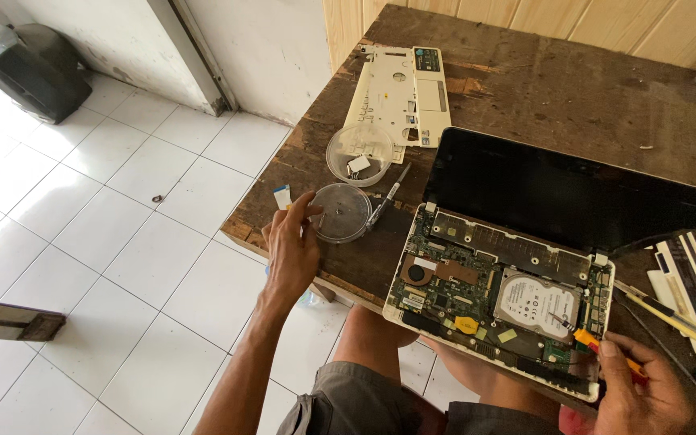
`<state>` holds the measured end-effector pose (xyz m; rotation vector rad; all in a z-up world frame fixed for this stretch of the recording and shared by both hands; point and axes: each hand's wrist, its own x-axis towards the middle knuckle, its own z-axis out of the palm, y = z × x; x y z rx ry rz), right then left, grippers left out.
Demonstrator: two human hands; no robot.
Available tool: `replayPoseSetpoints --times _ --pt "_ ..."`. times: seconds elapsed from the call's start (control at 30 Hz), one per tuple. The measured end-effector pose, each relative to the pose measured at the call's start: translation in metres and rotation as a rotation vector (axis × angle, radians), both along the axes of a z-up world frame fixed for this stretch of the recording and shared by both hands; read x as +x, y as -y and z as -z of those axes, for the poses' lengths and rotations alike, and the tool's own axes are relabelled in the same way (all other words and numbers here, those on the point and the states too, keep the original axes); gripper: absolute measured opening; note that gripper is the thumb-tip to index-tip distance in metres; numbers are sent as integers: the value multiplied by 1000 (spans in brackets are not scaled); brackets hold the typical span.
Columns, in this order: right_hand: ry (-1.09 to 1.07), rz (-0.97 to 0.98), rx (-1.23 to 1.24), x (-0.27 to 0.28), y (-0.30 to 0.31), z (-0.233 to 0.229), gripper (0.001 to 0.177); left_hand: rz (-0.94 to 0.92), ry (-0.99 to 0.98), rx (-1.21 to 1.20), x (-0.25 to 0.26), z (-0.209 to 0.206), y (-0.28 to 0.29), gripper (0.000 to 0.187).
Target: The person uses a screwdriver to tighten screws on the hard drive and internal components of a disassembled laptop. They then place the bottom case cover onto the laptop chassis.
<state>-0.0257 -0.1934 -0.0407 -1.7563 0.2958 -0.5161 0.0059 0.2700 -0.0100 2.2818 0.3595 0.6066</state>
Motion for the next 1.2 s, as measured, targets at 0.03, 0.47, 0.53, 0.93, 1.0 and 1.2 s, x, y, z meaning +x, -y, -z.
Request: replayPoseSetpoints --times 0.03,0.47,0.53,0.93,1.0,1.2 --pt "-1 0 -1 -1 0 -1 12 0 -1 -1 1 2 0 62" --pt "24 -22 -185 -2 9 2 17 160 -15 172 36 9 -5 78" --pt "-9 -6 -256 -2 11 2 20 176 -17 219 38 7 -5 84" --pt "-75 1 -224 1 19 -3 16 172 12 250 13 -9 19 61" --pt "-39 -87 -145 3 28 8 20 154 93 215 5 -16 32 62" --pt "-11 -60 -51 2 21 1 19 416 -29 110 -51 -10 99 56"
